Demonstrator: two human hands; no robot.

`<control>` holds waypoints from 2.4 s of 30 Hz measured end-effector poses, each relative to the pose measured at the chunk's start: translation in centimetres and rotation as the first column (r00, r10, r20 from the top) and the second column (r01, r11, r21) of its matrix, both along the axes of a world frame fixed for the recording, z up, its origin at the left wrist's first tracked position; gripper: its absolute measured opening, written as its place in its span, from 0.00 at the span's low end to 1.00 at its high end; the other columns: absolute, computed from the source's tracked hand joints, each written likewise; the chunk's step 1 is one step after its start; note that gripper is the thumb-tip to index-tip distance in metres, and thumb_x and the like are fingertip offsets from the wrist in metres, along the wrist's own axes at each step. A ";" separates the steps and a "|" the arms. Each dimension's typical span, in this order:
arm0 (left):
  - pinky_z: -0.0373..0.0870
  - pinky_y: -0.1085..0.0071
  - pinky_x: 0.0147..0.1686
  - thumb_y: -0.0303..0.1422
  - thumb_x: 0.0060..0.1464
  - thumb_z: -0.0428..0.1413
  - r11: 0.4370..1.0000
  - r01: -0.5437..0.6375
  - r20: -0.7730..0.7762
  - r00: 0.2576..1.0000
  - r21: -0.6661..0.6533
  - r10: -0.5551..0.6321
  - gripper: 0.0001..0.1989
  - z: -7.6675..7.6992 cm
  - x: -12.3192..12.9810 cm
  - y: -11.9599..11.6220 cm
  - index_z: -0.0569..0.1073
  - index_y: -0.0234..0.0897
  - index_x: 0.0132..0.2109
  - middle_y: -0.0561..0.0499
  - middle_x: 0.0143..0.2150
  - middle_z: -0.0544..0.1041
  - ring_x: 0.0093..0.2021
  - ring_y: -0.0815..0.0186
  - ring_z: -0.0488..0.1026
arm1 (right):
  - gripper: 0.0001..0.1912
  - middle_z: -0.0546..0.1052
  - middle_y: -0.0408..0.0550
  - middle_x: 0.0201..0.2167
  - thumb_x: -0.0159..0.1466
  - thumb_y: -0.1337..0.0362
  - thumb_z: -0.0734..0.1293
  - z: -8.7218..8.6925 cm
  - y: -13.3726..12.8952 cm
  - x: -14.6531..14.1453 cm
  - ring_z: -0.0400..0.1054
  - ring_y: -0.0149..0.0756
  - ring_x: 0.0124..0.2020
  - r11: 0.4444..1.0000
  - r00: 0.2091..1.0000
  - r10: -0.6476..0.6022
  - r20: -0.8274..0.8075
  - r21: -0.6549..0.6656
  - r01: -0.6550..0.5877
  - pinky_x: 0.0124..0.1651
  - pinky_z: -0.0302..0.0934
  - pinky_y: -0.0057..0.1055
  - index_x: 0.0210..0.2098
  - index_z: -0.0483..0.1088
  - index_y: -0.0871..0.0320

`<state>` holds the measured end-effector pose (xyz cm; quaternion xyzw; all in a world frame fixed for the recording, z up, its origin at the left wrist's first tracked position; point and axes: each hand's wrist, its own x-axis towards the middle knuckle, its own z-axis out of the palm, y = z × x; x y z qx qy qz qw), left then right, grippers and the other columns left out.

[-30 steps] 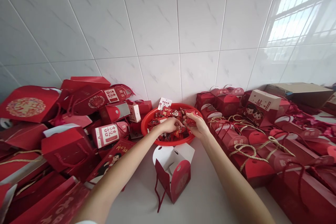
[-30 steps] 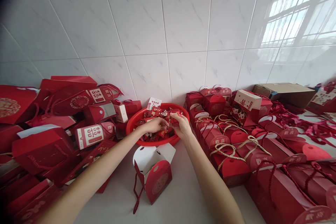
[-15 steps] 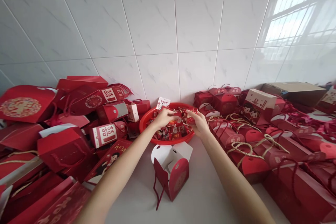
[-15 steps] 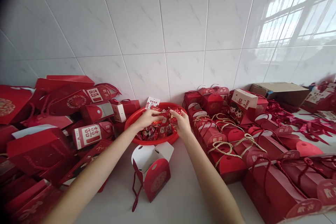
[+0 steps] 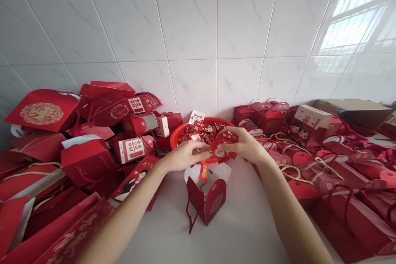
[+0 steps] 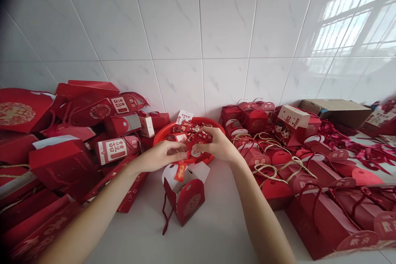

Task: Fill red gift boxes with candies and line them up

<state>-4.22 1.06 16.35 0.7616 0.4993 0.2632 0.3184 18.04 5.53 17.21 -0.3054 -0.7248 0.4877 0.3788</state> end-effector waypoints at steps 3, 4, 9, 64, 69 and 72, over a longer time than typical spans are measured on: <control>0.70 0.68 0.39 0.47 0.61 0.53 0.993 -0.110 -0.197 0.973 0.053 0.118 0.19 0.1 -0.7 -2.2 0.80 0.38 0.45 0.48 0.40 0.81 0.39 0.59 0.76 | 0.17 0.78 0.44 0.33 0.52 0.62 0.75 -0.2 -0.4 -0.3 0.71 0.36 0.34 0.997 0.996 0.079 0.040 0.023 -0.080 0.38 0.64 0.31 0.39 0.75 0.60; 0.69 0.68 0.39 0.48 0.62 0.52 0.987 -0.149 -0.261 0.952 0.064 0.161 0.20 0.0 -0.9 -2.9 0.80 0.38 0.43 0.48 0.39 0.81 0.40 0.58 0.76 | 0.16 0.78 0.44 0.33 0.52 0.61 0.75 -0.3 -0.5 -0.5 0.70 0.35 0.33 0.994 0.993 0.101 0.055 0.025 -0.103 0.37 0.64 0.31 0.39 0.75 0.60; 0.68 0.66 0.47 0.51 0.58 0.54 0.971 -0.236 -0.430 0.880 -0.026 0.202 0.21 -0.6 -1.5 -5.2 0.80 0.44 0.48 0.47 0.50 0.80 0.51 0.53 0.75 | 0.14 0.75 0.43 0.30 0.53 0.59 0.75 -1.4 -0.7 -1.8 0.67 0.33 0.32 0.978 0.967 0.188 0.174 0.056 -0.201 0.35 0.60 0.29 0.36 0.75 0.60; 0.66 0.72 0.46 0.44 0.44 0.68 0.976 0.128 -0.374 0.908 -0.175 -0.187 0.35 0.4 -2.9 -4.7 0.75 0.46 0.61 0.47 0.55 0.75 0.50 0.56 0.72 | 0.13 0.78 0.43 0.31 0.57 0.62 0.74 -1.0 -4.0 -1.5 0.69 0.33 0.30 0.868 0.682 0.196 0.705 0.199 -0.455 0.31 0.55 0.27 0.42 0.75 0.57; 0.65 0.71 0.45 0.42 0.48 0.66 0.978 0.101 -0.423 0.889 -0.184 -0.172 0.30 0.0 -2.5 -4.8 0.76 0.46 0.59 0.47 0.53 0.75 0.48 0.58 0.71 | 0.14 0.77 0.44 0.30 0.57 0.59 0.75 -1.8 -4.1 -2.1 0.68 0.33 0.30 0.815 0.652 0.216 0.727 0.234 -0.531 0.30 0.55 0.27 0.41 0.78 0.57; 0.64 0.71 0.45 0.43 0.47 0.66 0.983 0.088 -0.447 0.882 -0.163 -0.153 0.28 0.2 -2.0 -5.1 0.78 0.45 0.56 0.49 0.50 0.76 0.48 0.57 0.71 | 0.13 0.78 0.46 0.35 0.58 0.57 0.75 -1.9 -4.2 -1.9 0.70 0.35 0.35 0.774 0.633 0.254 0.731 0.238 -0.586 0.34 0.58 0.27 0.40 0.79 0.57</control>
